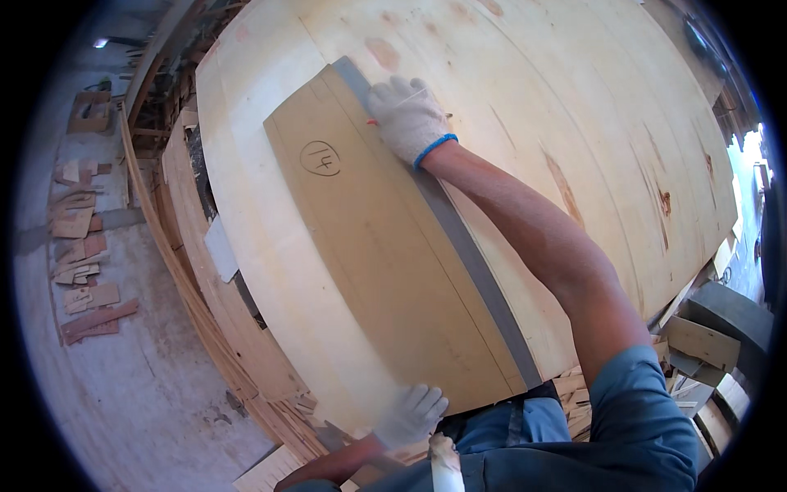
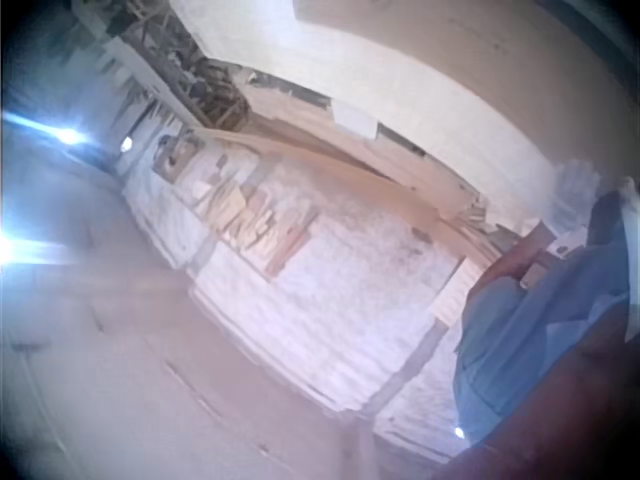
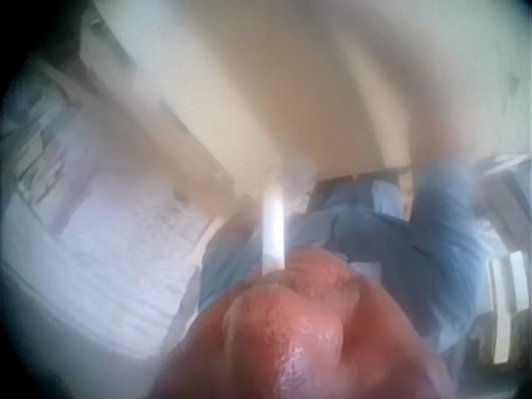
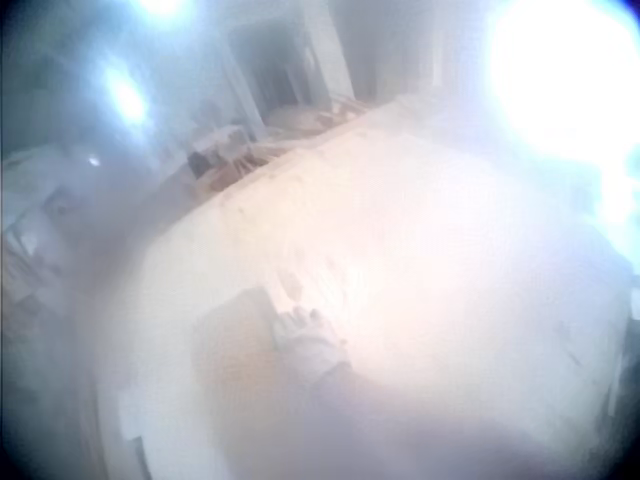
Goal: The person marks a large plywood sheet using a smaller board as a template and a red pencil, then hammers nails into the plywood and uses a nail gun to fasten the pieces together. The person works in a cluttered workshop with wood scraps on the floor.
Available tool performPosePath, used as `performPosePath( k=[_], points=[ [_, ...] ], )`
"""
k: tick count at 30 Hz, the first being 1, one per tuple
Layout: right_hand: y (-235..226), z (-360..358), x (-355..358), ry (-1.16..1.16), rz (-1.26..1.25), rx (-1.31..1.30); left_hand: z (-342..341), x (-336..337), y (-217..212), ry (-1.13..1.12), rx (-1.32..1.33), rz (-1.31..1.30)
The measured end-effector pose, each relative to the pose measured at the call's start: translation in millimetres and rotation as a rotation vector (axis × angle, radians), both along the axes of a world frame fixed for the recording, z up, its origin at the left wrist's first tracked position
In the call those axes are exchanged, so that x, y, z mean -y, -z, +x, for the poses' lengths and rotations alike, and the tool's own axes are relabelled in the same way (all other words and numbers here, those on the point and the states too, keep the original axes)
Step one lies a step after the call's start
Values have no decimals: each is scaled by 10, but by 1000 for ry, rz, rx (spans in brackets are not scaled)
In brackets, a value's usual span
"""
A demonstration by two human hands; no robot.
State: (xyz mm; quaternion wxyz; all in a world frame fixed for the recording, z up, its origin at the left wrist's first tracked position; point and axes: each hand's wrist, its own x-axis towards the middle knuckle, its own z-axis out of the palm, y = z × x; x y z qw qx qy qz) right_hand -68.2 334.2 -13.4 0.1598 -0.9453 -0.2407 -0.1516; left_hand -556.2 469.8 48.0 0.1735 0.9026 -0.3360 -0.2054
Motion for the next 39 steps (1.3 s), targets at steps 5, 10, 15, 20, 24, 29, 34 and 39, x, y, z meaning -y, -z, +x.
performPosePath(
  k=[5, 10, 15, 20, 24, 29, 34, 39],
  points=[
    [-37, 20, 39, -39, 1, -20, -28, -28, 29, 11, 48, -8],
    [-54, 37, 58, -72, 18, -48, -55, -56, 57, 20, -2, -7],
    [-40, 45, 66, -87, 50, -26, -87, -73, 87, 33, 53, -15],
    [-25, 57, 81, -109, 46, -13, -87, -77, 54, 32, 100, -23],
    [-27, 67, 85, -110, 57, -17, -67, -64, 17, 26, 54, -22],
    [-56, 74, 82, -90, -50, 32, -41, -39, -3, 27, 70, -9],
    [-65, 66, 90, -95, -68, 17, -26, 0, -6, 10, 73, 16],
    [-52, 66, 84, -102, 5, 14, -6, 18, -13, -8, 65, 6]
  ],
)
